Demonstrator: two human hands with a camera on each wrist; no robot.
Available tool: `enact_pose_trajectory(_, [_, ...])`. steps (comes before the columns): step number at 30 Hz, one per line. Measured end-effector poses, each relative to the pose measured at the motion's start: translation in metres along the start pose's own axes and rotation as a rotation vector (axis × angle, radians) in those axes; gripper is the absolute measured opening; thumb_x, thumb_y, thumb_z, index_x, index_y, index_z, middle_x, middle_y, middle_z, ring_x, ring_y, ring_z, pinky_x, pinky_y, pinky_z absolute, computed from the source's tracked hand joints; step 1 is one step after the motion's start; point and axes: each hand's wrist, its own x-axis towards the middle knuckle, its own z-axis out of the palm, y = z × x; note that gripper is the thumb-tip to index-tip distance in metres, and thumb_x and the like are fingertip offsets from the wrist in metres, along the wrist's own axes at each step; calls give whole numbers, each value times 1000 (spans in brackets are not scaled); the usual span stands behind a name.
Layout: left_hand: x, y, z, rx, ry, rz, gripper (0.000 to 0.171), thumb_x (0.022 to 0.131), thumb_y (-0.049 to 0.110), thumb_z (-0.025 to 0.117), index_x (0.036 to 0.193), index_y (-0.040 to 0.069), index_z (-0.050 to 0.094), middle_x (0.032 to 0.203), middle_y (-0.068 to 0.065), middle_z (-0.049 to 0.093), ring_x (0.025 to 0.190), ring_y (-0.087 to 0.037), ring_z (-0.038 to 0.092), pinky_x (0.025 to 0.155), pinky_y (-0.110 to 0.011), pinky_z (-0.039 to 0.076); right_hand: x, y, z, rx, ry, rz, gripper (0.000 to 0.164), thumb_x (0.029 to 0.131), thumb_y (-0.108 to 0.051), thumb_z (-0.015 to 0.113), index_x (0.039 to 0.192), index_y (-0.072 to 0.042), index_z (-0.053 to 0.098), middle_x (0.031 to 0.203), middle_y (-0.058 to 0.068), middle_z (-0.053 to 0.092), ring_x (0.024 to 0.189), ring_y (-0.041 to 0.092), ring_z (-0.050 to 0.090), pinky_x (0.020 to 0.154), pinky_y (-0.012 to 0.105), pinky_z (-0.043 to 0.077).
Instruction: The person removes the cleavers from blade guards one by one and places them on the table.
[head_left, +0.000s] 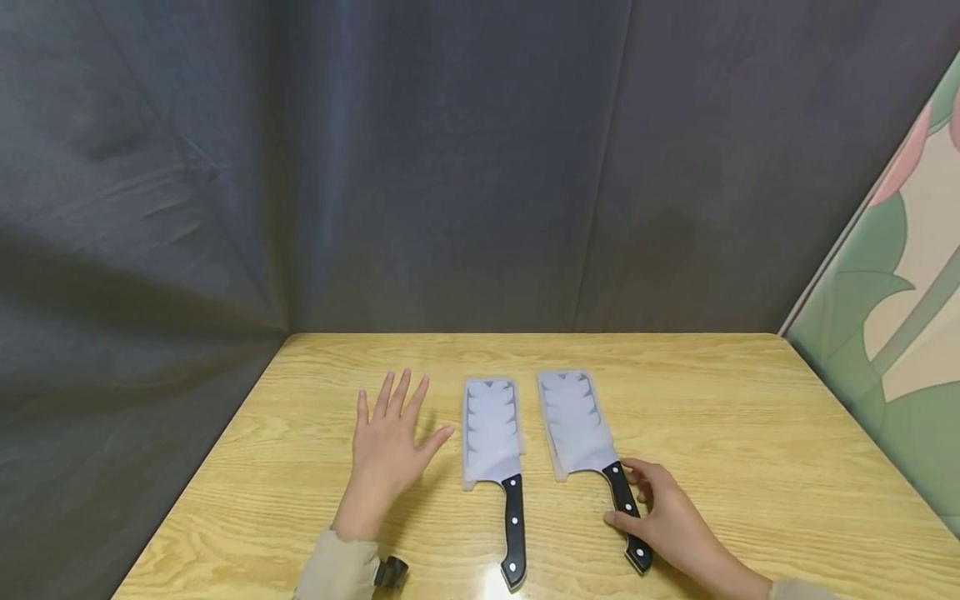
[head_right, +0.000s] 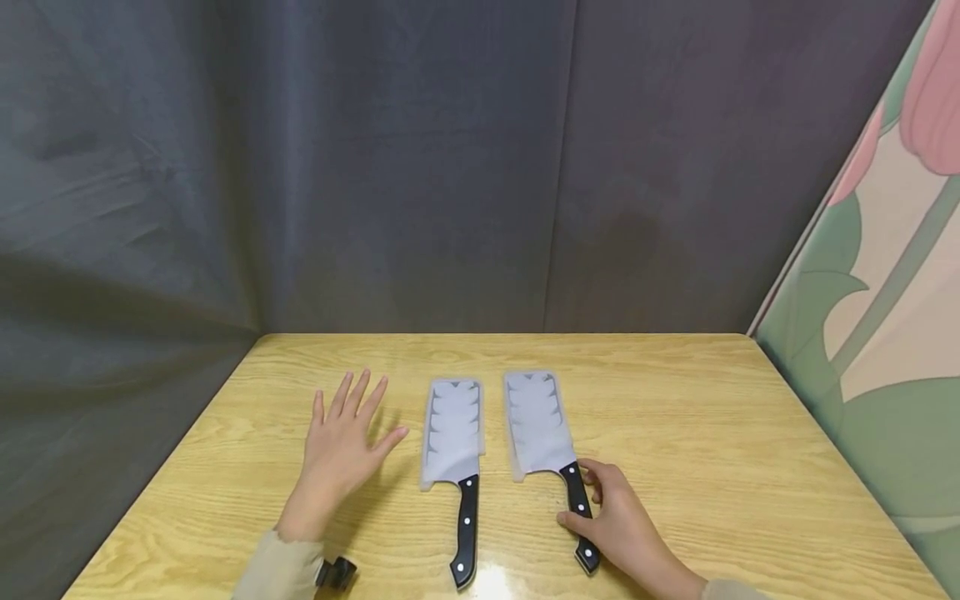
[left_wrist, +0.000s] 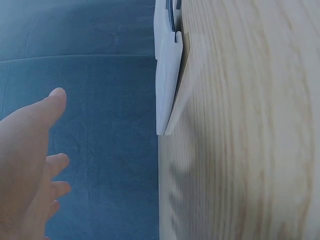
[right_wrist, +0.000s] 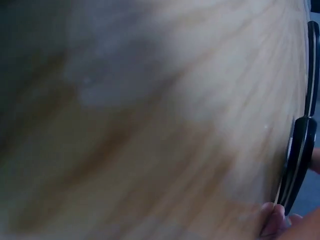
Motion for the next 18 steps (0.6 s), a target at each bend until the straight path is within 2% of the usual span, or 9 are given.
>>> enact_pose_trajectory(6, [-2, -2, -1, 10, -22, -4, 83, 93, 71, 43, 157, 19, 30, 162, -10, 23, 150, -33, 13, 117, -61, 5, 3, 2, -2, 26, 19, 16, 70, 73, -3, 84, 132, 12, 50, 105, 14, 60, 78, 17, 50, 60, 24, 43])
enact_pose_trajectory(12, [-5, -5, -3, 6, -24, -17, 81, 94, 69, 46, 157, 19, 31, 162, -10, 22, 150, -31, 10, 117, -60, 4, 5, 2, -7, 91, -18, 66, 66, 80, -6, 78, 136, 12, 48, 108, 15, 62, 82, 18, 59, 60, 23, 48])
enact_pose_trajectory(15, [-3, -4, -3, -23, -19, -8, 81, 94, 67, 46, 156, 19, 32, 162, -11, 23, 150, -31, 10, 117, -60, 3, 5, 3, -13, 129, -37, 95, 60, 86, -7, 74, 136, 13, 47, 99, 14, 65, 77, 20, 63, 58, 25, 50])
enact_pose_trajectory(18, [-1, -2, -2, -42, -23, -1, 81, 94, 67, 46, 157, 19, 31, 162, -11, 23, 150, -31, 9, 117, -59, 1, 4, 5, -18, 230, -73, 149, 56, 91, -4, 66, 139, 13, 43, 88, 11, 63, 67, 21, 63, 53, 29, 52])
